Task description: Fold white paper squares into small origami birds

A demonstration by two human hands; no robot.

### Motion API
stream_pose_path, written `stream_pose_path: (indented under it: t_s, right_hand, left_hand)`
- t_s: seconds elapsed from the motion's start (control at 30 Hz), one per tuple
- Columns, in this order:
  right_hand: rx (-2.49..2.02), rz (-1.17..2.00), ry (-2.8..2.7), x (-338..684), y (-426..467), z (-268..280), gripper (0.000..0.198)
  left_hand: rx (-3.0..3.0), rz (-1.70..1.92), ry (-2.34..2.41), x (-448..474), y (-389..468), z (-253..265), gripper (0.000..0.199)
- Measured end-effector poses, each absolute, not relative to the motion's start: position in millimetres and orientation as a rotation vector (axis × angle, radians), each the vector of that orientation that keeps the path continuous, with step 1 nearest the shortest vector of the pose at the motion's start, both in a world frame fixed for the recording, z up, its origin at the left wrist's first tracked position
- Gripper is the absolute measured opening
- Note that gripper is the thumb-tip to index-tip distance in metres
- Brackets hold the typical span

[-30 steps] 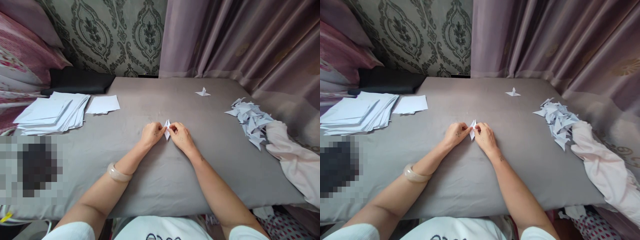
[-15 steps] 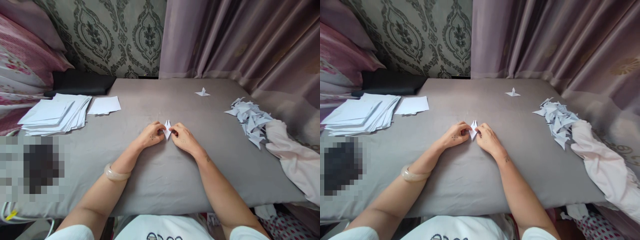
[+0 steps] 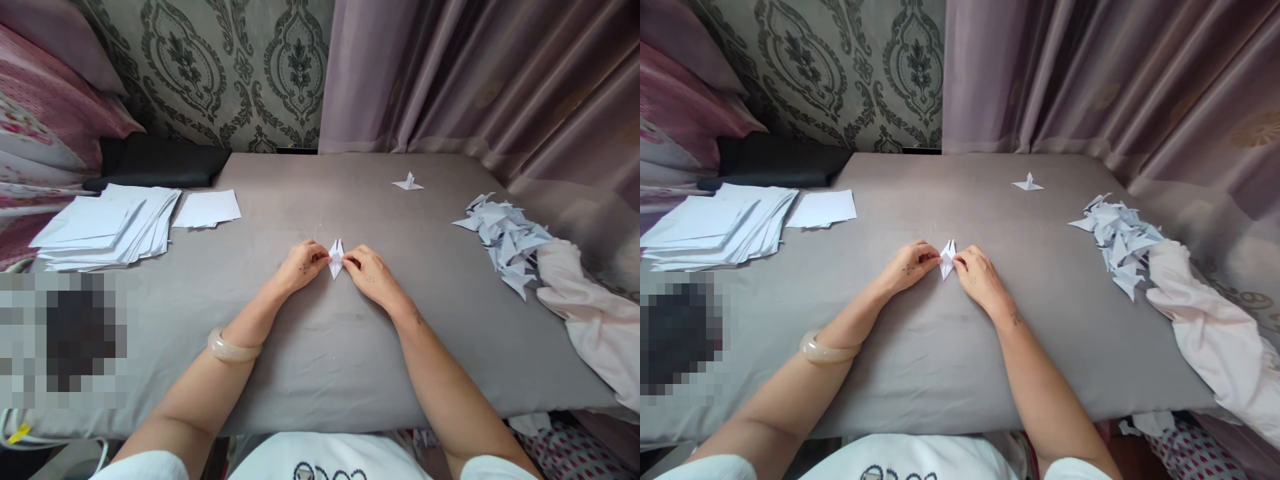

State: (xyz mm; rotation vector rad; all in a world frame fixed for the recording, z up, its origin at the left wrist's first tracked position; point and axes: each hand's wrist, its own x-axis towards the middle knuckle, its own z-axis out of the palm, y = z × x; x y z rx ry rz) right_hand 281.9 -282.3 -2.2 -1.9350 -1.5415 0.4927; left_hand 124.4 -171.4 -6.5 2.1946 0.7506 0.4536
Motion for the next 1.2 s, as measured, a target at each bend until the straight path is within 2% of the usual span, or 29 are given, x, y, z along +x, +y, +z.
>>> stream_pose_path:
  t_s: [0.37,0.57,0.83,1.2]
  right_hand:
    - [-1.986,0.444,-1.479,279.5,-277.1,-4.8,0.019]
    - [-1.998,0.432,-1.432,279.2,-274.5,-8.9,0.019]
    - [-2.000,0.409,-1.392,279.1,-271.4,-13.3,0.018]
    - [-2.096,0.372,-1.387,275.9,-267.6,-12.8,0.017]
  left_hand:
    - [2.155,0.436,0.773,127.7,-169.5,-2.5,0.015]
    - [2.150,0.385,0.761,125.4,-168.0,3.8,0.025]
    - [2.140,0.407,0.752,127.3,-166.3,2.3,0.014]
    - [2.241,0.358,0.839,133.0,-165.1,-2.0,0.021]
